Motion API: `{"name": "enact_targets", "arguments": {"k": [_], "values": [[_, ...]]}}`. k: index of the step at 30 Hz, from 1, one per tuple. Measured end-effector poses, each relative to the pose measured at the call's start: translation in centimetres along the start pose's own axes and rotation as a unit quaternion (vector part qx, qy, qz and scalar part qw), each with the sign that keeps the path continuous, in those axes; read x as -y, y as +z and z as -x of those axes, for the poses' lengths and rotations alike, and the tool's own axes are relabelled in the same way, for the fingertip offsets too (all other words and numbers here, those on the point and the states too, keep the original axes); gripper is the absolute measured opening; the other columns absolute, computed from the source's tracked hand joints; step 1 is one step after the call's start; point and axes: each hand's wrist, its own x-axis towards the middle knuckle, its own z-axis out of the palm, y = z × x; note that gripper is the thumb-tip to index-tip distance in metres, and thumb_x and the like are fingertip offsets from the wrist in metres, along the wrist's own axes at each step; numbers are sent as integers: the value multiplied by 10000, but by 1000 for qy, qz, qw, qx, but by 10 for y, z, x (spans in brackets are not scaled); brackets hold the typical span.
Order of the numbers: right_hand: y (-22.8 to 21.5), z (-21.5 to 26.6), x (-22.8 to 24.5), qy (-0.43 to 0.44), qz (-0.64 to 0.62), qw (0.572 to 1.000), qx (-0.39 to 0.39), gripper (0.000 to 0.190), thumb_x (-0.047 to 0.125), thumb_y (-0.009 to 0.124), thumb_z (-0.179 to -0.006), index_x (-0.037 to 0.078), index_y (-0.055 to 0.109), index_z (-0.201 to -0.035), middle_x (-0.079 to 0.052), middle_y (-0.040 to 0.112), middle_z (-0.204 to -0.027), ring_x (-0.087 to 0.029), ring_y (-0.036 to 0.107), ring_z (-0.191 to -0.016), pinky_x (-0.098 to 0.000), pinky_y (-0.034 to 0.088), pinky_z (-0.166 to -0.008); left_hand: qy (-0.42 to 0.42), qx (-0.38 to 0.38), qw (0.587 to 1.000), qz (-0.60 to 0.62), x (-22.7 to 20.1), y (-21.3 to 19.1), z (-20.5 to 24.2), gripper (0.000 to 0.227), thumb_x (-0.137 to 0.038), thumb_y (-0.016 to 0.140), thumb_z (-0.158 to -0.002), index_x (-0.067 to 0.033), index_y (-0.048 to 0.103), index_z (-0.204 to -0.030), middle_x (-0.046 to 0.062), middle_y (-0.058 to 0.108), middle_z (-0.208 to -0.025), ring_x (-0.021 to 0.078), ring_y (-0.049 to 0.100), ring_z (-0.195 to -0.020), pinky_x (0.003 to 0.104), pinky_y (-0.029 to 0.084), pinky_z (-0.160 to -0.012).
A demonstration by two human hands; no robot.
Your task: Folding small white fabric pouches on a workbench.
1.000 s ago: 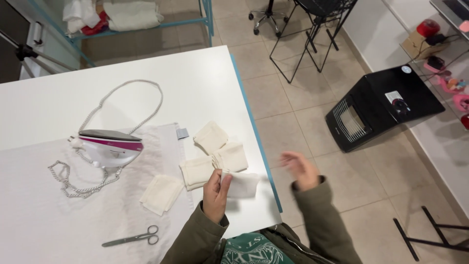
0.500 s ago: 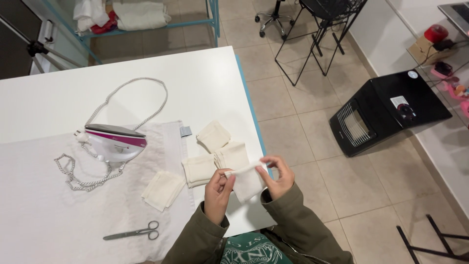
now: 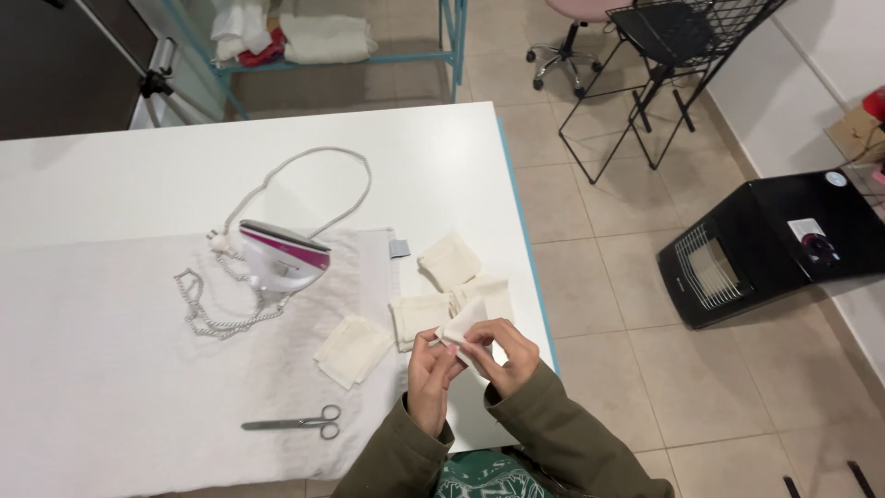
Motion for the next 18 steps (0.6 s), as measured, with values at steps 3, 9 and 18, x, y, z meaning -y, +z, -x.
{"name": "enact_targets", "arguments": {"k": [3, 9, 18], "values": [[7, 1, 0, -9, 13, 1000, -21, 136, 15, 794, -848, 23, 705, -951, -76, 717, -908, -215, 691, -761, -320, 564, -672, 58, 6, 987, -150, -16, 3, 5, 581, -33, 625, -949, -57, 373, -1472, 202, 693, -1115, 210, 654, -979, 341, 523, -831], [19, 4, 10, -213, 105, 971, -6, 206, 14, 825, -784, 28, 705, -950, -101, 666, -903, -266, 634, -811, -366, 528, -699, 359, -86, 801, -472, -62, 38, 3, 768, 41, 683, -648, -37, 494, -1388, 205, 578, -1325, 342, 608, -1177, 389, 538, -922], [12, 9, 13, -237, 69, 967, 58, 226, 28, 837, -801, 19, 697, -978, -97, 658, -923, -256, 617, -802, -355, 511, -713, 334, -11, 843, -422, -53, 42, -16, 217, -10, 725, -793, -39, 585, -957, 115, 657, -1126, 230, 715, -1004, 330, 607, -849]]}}
